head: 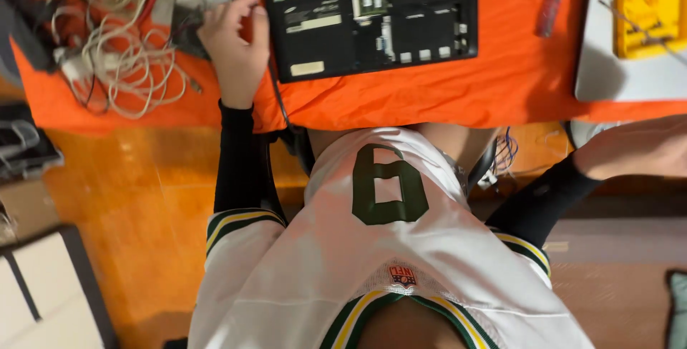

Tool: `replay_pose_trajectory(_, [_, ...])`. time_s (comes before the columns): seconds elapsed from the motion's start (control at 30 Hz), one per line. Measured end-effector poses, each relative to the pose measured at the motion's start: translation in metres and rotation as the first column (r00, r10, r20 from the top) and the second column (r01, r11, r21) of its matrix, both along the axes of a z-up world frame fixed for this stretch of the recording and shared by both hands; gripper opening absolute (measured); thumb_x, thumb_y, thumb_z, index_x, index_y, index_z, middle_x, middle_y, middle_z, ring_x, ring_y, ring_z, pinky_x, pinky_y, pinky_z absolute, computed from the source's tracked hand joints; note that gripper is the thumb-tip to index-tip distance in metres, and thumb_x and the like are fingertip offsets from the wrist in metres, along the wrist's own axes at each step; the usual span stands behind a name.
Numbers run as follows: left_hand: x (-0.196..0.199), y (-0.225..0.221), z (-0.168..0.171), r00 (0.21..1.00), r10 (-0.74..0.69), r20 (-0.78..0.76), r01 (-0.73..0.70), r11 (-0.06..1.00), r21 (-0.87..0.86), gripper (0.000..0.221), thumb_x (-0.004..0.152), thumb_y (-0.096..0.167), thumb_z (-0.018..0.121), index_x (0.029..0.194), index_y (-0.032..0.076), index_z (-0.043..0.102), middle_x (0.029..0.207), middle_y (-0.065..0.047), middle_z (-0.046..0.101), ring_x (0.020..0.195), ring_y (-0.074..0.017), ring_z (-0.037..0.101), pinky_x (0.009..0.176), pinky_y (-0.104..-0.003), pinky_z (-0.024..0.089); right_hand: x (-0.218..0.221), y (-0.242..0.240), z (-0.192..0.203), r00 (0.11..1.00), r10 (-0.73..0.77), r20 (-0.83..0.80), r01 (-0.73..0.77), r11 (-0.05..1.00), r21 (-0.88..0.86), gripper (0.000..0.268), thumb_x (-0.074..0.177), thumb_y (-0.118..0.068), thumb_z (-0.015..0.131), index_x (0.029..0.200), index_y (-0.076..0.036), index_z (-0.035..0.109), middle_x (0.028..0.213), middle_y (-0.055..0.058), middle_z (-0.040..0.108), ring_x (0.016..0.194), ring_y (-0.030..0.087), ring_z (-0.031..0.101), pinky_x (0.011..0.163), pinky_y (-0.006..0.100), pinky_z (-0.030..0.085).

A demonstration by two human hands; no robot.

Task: The recorder is shown repairing a laptop, including removing internal components and using a heat gun.

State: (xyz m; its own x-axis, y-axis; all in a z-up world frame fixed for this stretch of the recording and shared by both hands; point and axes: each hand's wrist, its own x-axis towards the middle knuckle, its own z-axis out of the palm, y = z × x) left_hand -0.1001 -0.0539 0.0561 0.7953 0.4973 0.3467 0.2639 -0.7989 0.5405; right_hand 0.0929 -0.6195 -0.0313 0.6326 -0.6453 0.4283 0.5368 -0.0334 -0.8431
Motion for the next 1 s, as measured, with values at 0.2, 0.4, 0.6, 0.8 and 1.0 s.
replay_pose_trajectory(0.2, [-0.016, -0.007, 0.001, 0.994, -0.026, -0.106, 0.026, 1.000, 0.000, 0.029, 0.105, 0.031, 0.068, 0.121, 0.007, 0.074, 0.092, -0.004, 0.066, 0.092, -0.0213, 0.059, 0.096, -0.042, 0.037, -0.012, 0.111, 0.055, 0.968, 0.223, 0.113, -0.167, 0.913, -0.371, 0.015, 0.108, 0.007, 0.062, 0.107, 0.005, 0.048, 0.112, 0.019, 0.067, 0.104, 0.025, 0.065, 0.100, 0.042, 0.056])
replay_pose_trajectory(0.4, [-0.018, -0.019, 0.005, 0.997, 0.005, -0.081, -0.001, 0.999, 0.051, 0.033, 0.103, 0.035, 0.069, 0.113, 0.006, 0.078, 0.096, -0.008, 0.066, 0.098, -0.0275, 0.059, 0.097, -0.046, 0.036, -0.017, 0.149, 0.049, 0.942, 0.334, -0.041, -0.314, 0.828, -0.465, 0.014, 0.111, 0.014, 0.061, 0.106, 0.005, 0.051, 0.133, 0.022, 0.065, 0.118, 0.025, 0.066, 0.103, 0.037, 0.061])
replay_pose_trajectory(0.6, [-0.014, -0.022, 0.004, 0.997, -0.031, -0.067, 0.018, 0.981, -0.191, 0.031, 0.102, 0.025, 0.068, 0.118, -0.002, 0.073, 0.095, -0.011, 0.067, 0.093, -0.0279, 0.059, 0.088, -0.040, 0.047, -0.025, 0.164, 0.076, 0.839, 0.473, -0.269, -0.544, 0.740, -0.395, 0.010, 0.102, 0.014, 0.059, 0.101, 0.005, 0.057, 0.135, 0.019, 0.062, 0.109, 0.022, 0.071, 0.101, 0.034, 0.061])
replay_pose_trajectory(0.8, [-0.013, -0.008, 0.010, 0.986, -0.166, 0.025, 0.166, 0.942, -0.292, 0.028, 0.092, 0.014, 0.073, 0.111, -0.007, 0.071, 0.092, -0.014, 0.073, 0.079, -0.0214, 0.068, 0.070, -0.034, 0.053, -0.027, 0.170, 0.083, 0.887, 0.362, -0.286, -0.441, 0.485, -0.755, 0.016, 0.100, 0.016, 0.066, 0.109, 0.002, 0.067, 0.125, 0.017, 0.069, 0.116, 0.033, 0.070, 0.102, 0.037, 0.055])
replay_pose_trajectory(1.0, [-0.008, -0.011, 0.016, 0.984, -0.175, 0.030, 0.174, 0.920, -0.351, 0.024, 0.088, 0.011, 0.072, 0.106, -0.006, 0.071, 0.085, -0.013, 0.074, 0.070, -0.0177, 0.067, 0.063, -0.032, 0.053, -0.029, 0.177, 0.091, 0.899, 0.283, -0.335, -0.424, 0.369, -0.827, 0.016, 0.100, 0.003, 0.071, 0.116, -0.001, 0.071, 0.126, 0.018, 0.066, 0.120, 0.036, 0.059, 0.105, 0.044, 0.047])
